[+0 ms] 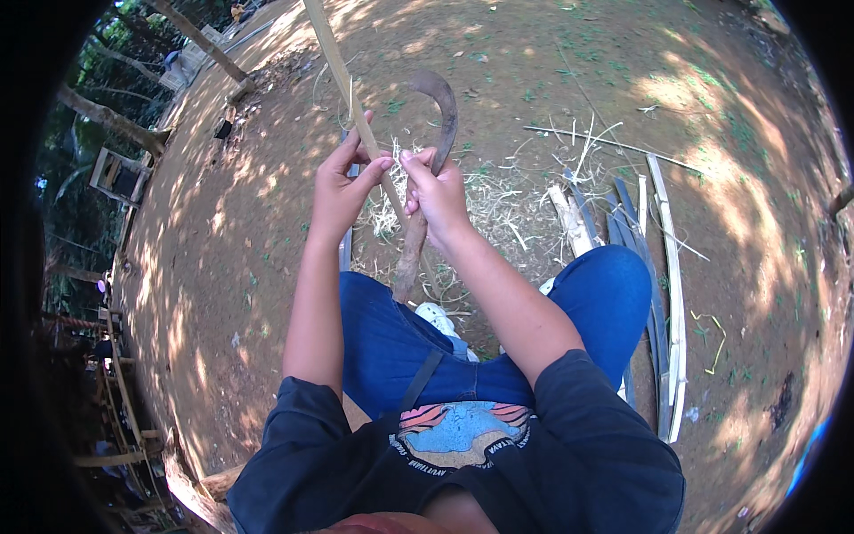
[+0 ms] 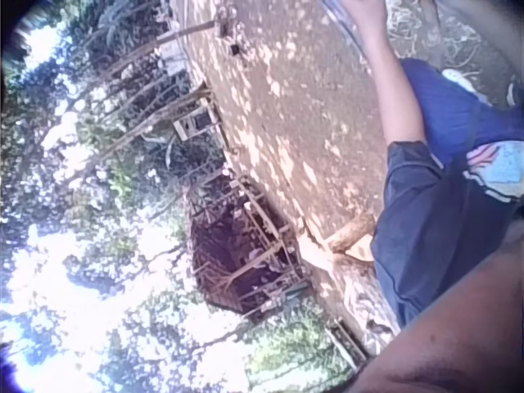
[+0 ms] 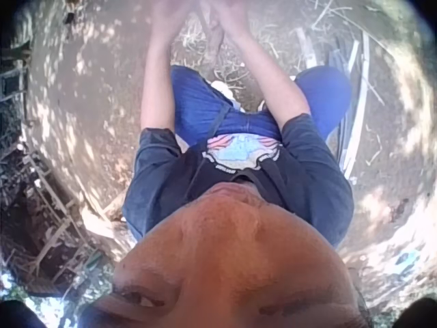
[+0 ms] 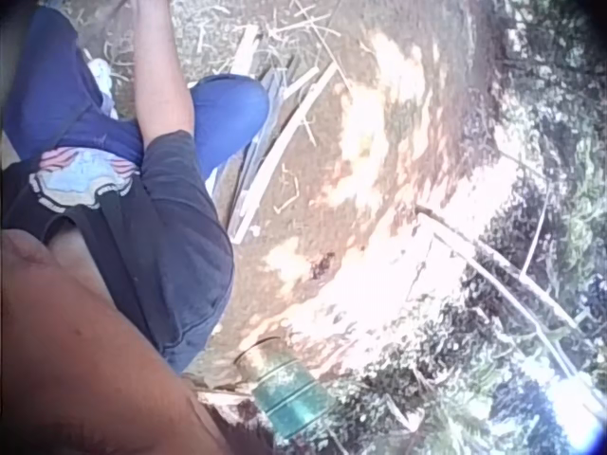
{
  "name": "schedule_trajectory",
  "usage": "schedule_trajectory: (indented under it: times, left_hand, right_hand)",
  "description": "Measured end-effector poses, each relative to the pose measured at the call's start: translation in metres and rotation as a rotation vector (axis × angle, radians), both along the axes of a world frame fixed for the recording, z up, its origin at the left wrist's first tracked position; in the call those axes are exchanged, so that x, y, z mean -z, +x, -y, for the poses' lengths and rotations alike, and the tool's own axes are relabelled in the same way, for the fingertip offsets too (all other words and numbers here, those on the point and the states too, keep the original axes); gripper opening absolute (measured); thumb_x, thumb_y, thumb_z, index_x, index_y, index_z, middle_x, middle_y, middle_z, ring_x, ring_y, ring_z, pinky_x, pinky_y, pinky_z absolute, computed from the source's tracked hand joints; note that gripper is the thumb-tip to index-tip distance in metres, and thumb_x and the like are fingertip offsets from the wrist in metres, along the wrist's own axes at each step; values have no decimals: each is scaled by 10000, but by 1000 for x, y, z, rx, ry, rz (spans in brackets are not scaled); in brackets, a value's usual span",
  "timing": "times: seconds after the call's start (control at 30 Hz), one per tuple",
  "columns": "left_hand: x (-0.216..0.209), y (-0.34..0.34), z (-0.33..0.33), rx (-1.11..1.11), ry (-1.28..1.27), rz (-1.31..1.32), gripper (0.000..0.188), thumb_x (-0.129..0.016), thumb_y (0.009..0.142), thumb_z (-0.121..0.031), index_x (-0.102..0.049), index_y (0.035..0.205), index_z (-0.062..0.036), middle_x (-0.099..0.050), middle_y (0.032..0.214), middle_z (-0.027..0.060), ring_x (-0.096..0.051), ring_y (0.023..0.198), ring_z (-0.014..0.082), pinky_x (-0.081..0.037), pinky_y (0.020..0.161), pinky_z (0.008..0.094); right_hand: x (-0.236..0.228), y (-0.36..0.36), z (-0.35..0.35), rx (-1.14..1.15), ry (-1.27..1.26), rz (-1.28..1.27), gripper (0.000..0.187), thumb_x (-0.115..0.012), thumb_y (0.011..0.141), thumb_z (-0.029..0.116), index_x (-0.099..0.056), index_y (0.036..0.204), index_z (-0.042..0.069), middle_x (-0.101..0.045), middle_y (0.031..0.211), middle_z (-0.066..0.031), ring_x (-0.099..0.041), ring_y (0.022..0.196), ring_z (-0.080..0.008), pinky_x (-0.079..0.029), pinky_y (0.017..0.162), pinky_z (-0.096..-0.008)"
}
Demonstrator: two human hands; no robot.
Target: The person shaves a strip of bamboo using a curved sickle-like blade, pulling the blade toward them along the length of the wood.
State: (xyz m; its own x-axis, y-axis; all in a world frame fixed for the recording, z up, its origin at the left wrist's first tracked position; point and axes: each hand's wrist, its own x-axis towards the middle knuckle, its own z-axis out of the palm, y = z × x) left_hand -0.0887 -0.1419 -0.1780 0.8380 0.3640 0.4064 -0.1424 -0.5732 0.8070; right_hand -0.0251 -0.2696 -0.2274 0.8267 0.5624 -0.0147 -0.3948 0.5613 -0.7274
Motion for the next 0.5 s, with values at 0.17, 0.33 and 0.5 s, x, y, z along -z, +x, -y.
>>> schedule_trajectory:
  times: [0.17,0.33,0.5]
  left_hand:
    - [-3,-4,-8,-32,20,-37,658,-737,838,-88,-466,1437,-109,-666,843,-2,-584,758,63,-515,719,247]
    - [-7,-13,-5,-37,-10,-41,661,-742,836,-97,-466,1436,-104,-651,814,-10,-579,742,60,-515,714,248]
    - [4,-3,-1,-52,97,44,639,-773,807,-120,-516,1390,-73,-636,769,3,-584,722,73,-499,679,253]
  right_hand:
    - [24,31,12,239,-88,-87,198,-642,936,235,-583,1007,60,-420,568,49,-437,455,-55,-385,403,-232]
    - [23,54,40,485,-470,-9,595,-732,873,309,-513,1335,4,-398,571,62,-407,450,-41,-371,397,-212]
    - [-45,25,31,143,-159,178,645,-787,823,333,-536,1273,-54,-473,579,62,-426,447,-23,-357,401,-189]
